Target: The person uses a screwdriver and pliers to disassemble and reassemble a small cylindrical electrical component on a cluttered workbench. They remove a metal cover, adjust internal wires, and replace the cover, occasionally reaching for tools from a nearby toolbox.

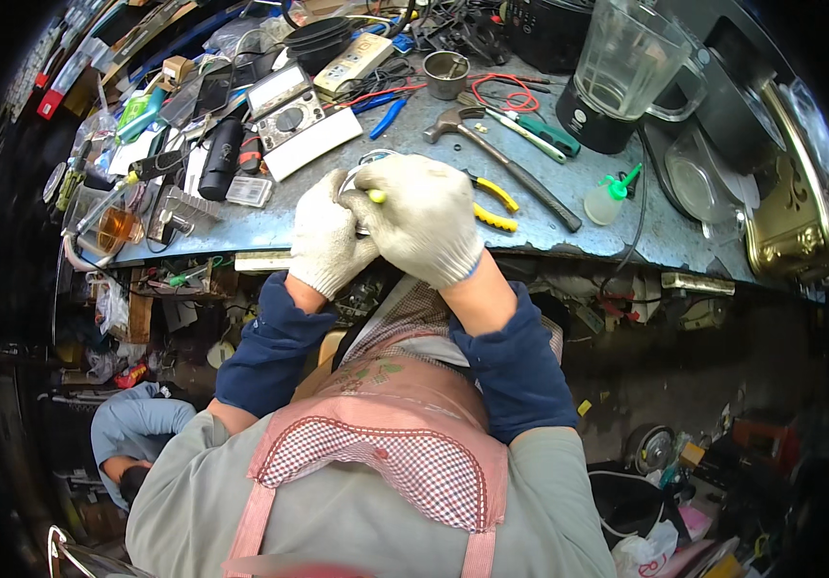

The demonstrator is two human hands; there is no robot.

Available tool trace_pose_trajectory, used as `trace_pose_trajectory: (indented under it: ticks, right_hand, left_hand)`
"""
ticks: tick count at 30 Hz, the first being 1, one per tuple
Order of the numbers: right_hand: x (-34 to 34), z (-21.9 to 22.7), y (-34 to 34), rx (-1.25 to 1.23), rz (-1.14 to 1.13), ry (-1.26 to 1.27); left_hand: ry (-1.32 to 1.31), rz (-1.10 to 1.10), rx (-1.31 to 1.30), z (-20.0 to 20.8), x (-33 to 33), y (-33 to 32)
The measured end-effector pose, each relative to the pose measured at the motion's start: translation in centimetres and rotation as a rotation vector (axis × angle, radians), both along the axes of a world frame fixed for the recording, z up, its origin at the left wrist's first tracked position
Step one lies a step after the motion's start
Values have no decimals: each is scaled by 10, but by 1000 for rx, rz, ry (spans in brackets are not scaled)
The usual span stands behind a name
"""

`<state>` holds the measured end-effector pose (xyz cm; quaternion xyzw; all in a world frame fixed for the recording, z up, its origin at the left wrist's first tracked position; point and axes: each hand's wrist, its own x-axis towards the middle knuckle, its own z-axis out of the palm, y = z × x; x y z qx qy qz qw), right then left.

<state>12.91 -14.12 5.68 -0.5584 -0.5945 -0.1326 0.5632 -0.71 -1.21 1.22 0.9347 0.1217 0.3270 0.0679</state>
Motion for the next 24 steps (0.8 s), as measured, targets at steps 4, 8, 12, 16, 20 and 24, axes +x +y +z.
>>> trace_pose_trajectory:
  ticks: [4,8,12,16,20,24]
  right_hand:
    - [-15,11,-7,515,133,569]
    - [7,-44,0,318,14,612]
    - [12,-58,4,-84,-203,-18]
    - [5,-55,10,-278,-218,-220]
    - [4,-53,10,-362,-251,-245]
    - [6,-53,12,-378,-252,-200]
  left_hand:
    - [-137,36,-477,-15,-1,10]
    - [-487,-215,-1476,18,-8,31]
    - [-591,-369,-2164,28,-15,52]
    - [-586,-472,-2301,19,-18,58]
    - [-580,-500,-2368,11,-18,56]
    - [-576,-550,-2378,5,-17,59]
